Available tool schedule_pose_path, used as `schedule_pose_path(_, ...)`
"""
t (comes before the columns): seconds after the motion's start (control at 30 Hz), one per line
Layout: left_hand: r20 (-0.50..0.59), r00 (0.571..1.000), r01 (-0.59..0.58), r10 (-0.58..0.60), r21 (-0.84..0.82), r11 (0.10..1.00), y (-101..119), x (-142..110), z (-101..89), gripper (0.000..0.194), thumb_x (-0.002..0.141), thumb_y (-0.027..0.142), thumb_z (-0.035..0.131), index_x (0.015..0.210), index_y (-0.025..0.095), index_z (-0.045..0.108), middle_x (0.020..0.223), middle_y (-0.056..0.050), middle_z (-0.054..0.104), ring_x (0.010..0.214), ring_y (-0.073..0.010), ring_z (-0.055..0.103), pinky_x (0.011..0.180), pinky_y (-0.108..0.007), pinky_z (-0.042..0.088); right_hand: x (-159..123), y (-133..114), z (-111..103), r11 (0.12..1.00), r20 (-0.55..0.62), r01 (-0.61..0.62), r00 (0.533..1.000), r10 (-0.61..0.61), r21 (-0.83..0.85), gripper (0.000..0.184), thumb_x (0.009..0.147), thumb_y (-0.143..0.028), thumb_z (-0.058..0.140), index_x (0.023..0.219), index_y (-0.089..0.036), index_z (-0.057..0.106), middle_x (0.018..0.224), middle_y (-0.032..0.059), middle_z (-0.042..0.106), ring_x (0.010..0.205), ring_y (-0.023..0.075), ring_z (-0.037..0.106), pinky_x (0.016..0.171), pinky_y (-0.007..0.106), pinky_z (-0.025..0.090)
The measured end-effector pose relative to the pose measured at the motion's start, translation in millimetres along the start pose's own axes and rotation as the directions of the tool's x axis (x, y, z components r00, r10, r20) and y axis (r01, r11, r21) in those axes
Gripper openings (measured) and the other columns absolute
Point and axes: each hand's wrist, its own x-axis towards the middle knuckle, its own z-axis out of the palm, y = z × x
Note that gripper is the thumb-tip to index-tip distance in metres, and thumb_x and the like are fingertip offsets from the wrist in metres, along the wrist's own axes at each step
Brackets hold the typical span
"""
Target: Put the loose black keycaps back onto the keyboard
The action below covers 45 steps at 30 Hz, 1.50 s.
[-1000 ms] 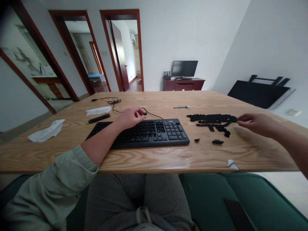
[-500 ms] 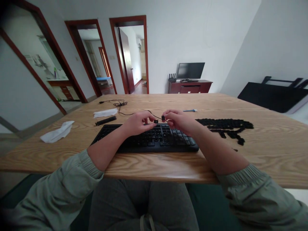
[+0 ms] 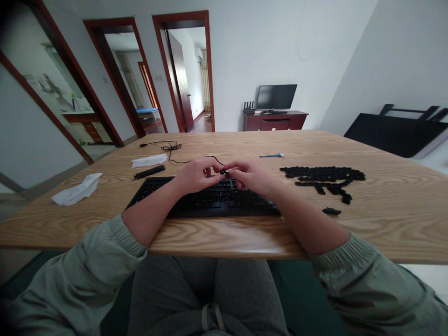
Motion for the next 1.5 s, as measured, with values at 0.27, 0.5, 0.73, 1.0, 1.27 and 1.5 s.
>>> schedule_pose_path(0.27,0.073,0.997,0.035,-0.041,0.078,0.996,-6.7,3.6,3.3,0.02,0.086,0.035,0.063,0.097,0.021,0.072,0.094,-0.003,0.074,0.08,-0.0167,0.065,0.071,-0.027,0.049,9.5,9.6,0.3,0.933,-0.112,0.093,0.984,-0.14,-0.348,0.018,0.074,-0.029,0.06,0.084,-0.019,0.07,0.073,0.0016,0.067,0.061,0.014,0.055,0.057,0.027,0.042)
schedule_pose_path(0.5,0.102,0.986,0.103,-0.129,0.226,0.969,-19.7,8.5,7.8,0.018,0.085,0.034,0.064,0.094,0.022,0.074,0.097,-0.004,0.074,0.09,-0.0211,0.066,0.079,-0.031,0.05,14.0,19.4,-5.7,0.843,-0.134,0.032,0.983,-0.123,-0.537,0.018,0.079,-0.028,0.061,0.093,-0.021,0.07,0.073,0.0013,0.067,0.063,0.0158,0.057,0.062,0.029,0.043)
schedule_pose_path(0.73,0.149,0.98,0.09,-0.129,0.24,0.966,-24.3,10.8,13.3,0.02,0.086,0.037,0.065,0.097,0.024,0.076,0.097,-0.003,0.075,0.092,-0.0217,0.067,0.082,-0.031,0.049,19.5,23.2,2.9,0.688,0.065,0.227,0.965,-0.253,-0.689,0.033,0.084,-0.02,0.056,0.112,-0.023,0.072,0.1,0.0066,0.073,0.085,0.0216,0.064,0.081,0.034,0.047)
schedule_pose_path(1.0,0.186,0.971,0.112,-0.152,0.21,0.971,-31.6,13.8,15.1,0.022,0.085,0.04,0.065,0.093,0.023,0.078,0.094,-0.003,0.075,0.089,-0.021,0.066,0.08,-0.03,0.048,24.5,30.7,4.1,0.614,0.158,0.288,0.953,-0.258,-0.735,0.032,0.094,-0.033,0.052,0.114,-0.024,0.076,0.101,0.0091,0.069,0.087,0.0223,0.064,0.08,0.033,0.047)
schedule_pose_path(1.27,0.25,0.95,0.172,-0.187,0.08,0.982,-23.0,14.0,8.4,0.031,0.089,0.042,0.057,0.099,0.024,0.08,0.091,-0.001,0.077,0.079,-0.0177,0.066,0.07,-0.027,0.045,24.8,28.5,8.0,0.587,0.144,0.287,0.95,-0.278,-0.757,0.028,0.095,-0.03,0.054,0.105,-0.021,0.079,0.095,0.0085,0.069,0.08,0.0198,0.063,0.075,0.03,0.044)
schedule_pose_path(1.5,0.216,0.965,0.138,-0.149,0.068,0.988,-26.8,14.9,10.6,0.019,0.081,0.033,0.066,0.089,0.021,0.079,0.082,-0.002,0.075,0.075,-0.0171,0.065,0.068,-0.028,0.044,25.8,29.7,5.3,0.634,0.109,0.282,0.948,-0.298,-0.72,0.027,0.092,-0.031,0.058,0.107,-0.022,0.078,0.097,0.0082,0.071,0.084,0.0217,0.065,0.078,0.032,0.047)
